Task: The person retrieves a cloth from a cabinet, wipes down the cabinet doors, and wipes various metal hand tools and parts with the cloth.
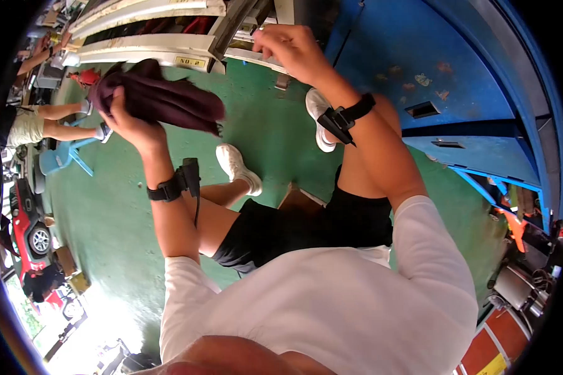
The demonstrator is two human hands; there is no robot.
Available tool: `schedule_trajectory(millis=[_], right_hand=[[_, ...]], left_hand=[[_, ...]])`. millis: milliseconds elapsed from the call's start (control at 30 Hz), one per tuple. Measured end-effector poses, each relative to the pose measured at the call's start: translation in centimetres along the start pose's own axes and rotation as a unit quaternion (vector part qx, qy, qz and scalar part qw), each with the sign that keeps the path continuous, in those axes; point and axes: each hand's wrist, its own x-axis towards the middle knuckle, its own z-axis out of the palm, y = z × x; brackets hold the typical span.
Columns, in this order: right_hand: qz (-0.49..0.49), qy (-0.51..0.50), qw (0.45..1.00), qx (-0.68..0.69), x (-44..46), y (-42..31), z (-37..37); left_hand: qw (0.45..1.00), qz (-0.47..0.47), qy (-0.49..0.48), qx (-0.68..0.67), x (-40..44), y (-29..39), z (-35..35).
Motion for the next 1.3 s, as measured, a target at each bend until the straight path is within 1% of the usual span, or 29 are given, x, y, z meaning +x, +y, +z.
schedule_trajectory(millis=[33, 67, 100, 133, 167, 200, 267, 333, 400, 433, 500, 633, 700, 733, 800, 833, 867, 900, 933, 1000, 1033, 1067, 1100, 1133, 1167, 1200, 1233, 1267, 1300], right_hand=[[-0.003, -0.02, 1.0, -0.023, 0.0, 0.2, 0.3], [-0.002, -0.014, 1.0, -0.019, 0.0, 0.4, 0.8], [-0.008, -0.007, 1.0, -0.024, 0.1, 0.6, 1.4], [-0.013, -0.001, 0.999, -0.029, 0.0, 0.7, 1.6], [0.009, -0.034, 0.998, -0.052, -0.1, -0.4, 1.3], [0.01, -0.03, 0.998, -0.051, -0.1, -0.3, 1.4], [-0.03, -0.032, 0.998, -0.055, 0.0, 0.2, 1.9], [-0.026, -0.038, 0.998, -0.053, 0.1, 0.1, 1.8], [-0.048, -0.062, 0.994, -0.07, 0.1, 0.3, 1.8], [-0.047, -0.062, 0.995, -0.069, 0.0, 0.4, 1.9], [-0.055, -0.071, 0.993, -0.074, -0.1, 0.6, 2.1], [-0.055, -0.08, 0.992, -0.08, -0.1, 1.0, 2.3], [-0.082, -0.073, 0.991, -0.079, 0.1, 1.6, 2.6], [-0.084, -0.075, 0.991, -0.075, 0.1, 1.5, 2.7], [-0.057, -0.1, 0.991, -0.075, 0.2, 0.9, 2.4], [-0.079, -0.111, 0.987, -0.083, 0.3, 0.5, 2.2], [-0.081, -0.118, 0.986, -0.09, 0.3, 0.1, 2.0], [-0.059, -0.128, 0.989, -0.048, 0.0, 0.1, 1.9], [-0.043, -0.138, 0.989, -0.014, -0.1, 0.4, 1.7], [-0.023, -0.135, 0.982, 0.132, -0.4, 0.9, 1.7], [0.026, -0.13, 0.981, 0.144, -1.0, 1.4, 1.9], [0.046, -0.09, 0.981, 0.165, -2.2, 0.9, 2.3], [-0.162, -0.084, 0.978, 0.099, -3.2, 4.1, 2.6], [-0.233, -0.133, 0.961, 0.064, -2.7, 5.6, 2.6], [0.115, -0.216, 0.933, 0.264, -4.5, -2.7, 1.7], [0.122, -0.216, 0.916, 0.316, -5.1, -2.9, 2.3], [0.135, -0.227, 0.884, 0.385, -5.5, -3.8, 3.0], [0.165, -0.262, 0.838, 0.449, -6.8, -6.3, 2.4], [0.146, -0.279, 0.815, 0.486, -7.6, -7.5, 2.4]], left_hand=[[0.999, -0.007, 0.034, 0.02, 1.4, -0.6, -0.8], [0.997, -0.015, 0.069, 0.04, 2.5, -1.2, -1.5], [0.997, -0.015, 0.063, 0.042, 3.4, -1.9, -2.5], [0.995, -0.072, 0.068, 0.018, 4.0, -2.7, -3.4], [0.989, -0.131, 0.075, -0.006, 4.3, -3.7, -4.2], [0.989, -0.132, 0.071, -0.005, 4.6, -4.7, -4.7], [0.981, -0.179, 0.048, -0.055, 4.9, -6.3, -5.0], [0.982, -0.171, 0.035, -0.069, 4.6, -6.3, -4.1], [0.961, -0.217, -0.001, -0.171, 4.3, -5.9, -3.9], [0.961, -0.219, 0.0, -0.17, 4.1, -6.0, -3.8], [0.945, -0.229, -0.021, -0.234, 4.2, -6.2, -3.4], [0.932, -0.255, -0.005, -0.257, 3.3, -6.3, -2.7], [0.919, -0.287, -0.043, -0.266, 1.9, -6.3, -2.4], [0.933, -0.272, -0.038, -0.231, 0.4, -5.6, -0.9], [0.916, -0.322, -0.011, -0.239, -2.3, -4.4, 1.1], [0.911, -0.342, -0.031, -0.228, -3.6, -4.1, 1.3], [0.905, -0.362, -0.055, -0.218, -4.6, -3.7, 1.8], [0.886, -0.404, -0.055, -0.22, -5.7, -2.2, 2.8], [0.878, -0.422, -0.067, -0.215, -6.8, -1.3, 3.3], [0.858, -0.457, -0.113, -0.205, -8.6, 1.4, 4.5], [0.871, -0.442, -0.121, -0.178, -9.3, 2.0, 4.5], [0.881, -0.43, -0.129, -0.151, -9.6, 2.5, 4.1], [0.889, -0.406, -0.155, -0.147, -9.6, 4.3, 4.4], [0.897, -0.378, -0.181, -0.14, -9.3, 6.2, 4.6], [0.915, -0.328, -0.19, -0.136, -9.2, 7.6, 4.7], [0.931, -0.276, -0.202, -0.13, -9.1, 8.9, 4.8], [0.945, -0.224, -0.214, -0.102, -9.1, 9.6, 5.1], [0.957, -0.169, -0.222, -0.074, -9.6, 10.5, 5.7], [0.958, -0.103, -0.269, 0.018, -9.5, 10.6, 5.5]])
